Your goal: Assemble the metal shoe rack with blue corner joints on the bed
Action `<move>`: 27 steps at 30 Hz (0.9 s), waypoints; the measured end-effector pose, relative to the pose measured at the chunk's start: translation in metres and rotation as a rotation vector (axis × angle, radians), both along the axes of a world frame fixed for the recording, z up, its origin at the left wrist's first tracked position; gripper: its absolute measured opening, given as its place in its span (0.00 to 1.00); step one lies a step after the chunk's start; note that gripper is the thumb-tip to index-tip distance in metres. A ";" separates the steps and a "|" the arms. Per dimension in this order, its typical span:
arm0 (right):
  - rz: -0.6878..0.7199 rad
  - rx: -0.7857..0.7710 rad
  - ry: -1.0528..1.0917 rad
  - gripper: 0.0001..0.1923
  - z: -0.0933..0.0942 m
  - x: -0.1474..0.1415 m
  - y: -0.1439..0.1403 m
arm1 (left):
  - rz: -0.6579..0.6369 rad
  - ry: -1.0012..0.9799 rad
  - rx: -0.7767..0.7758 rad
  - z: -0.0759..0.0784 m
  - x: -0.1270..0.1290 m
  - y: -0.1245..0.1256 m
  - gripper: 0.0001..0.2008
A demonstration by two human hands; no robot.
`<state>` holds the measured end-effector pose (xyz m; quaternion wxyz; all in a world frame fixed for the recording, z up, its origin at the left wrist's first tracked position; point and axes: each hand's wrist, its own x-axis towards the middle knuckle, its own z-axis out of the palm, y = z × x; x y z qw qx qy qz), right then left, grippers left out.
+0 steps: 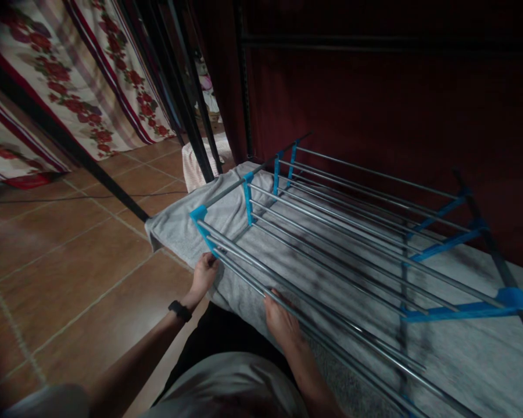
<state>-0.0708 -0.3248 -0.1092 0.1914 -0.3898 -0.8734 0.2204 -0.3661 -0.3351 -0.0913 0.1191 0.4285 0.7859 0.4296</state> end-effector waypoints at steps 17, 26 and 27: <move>-0.222 0.191 0.270 0.17 0.081 0.100 -0.102 | -0.940 0.657 0.521 0.106 0.093 -0.046 0.16; -0.948 0.515 0.598 0.12 0.101 0.179 -0.122 | -1.427 0.714 0.800 0.187 0.239 -0.021 0.16; -1.078 0.555 0.632 0.10 0.103 0.190 -0.120 | -1.400 0.709 0.783 0.191 0.250 -0.018 0.16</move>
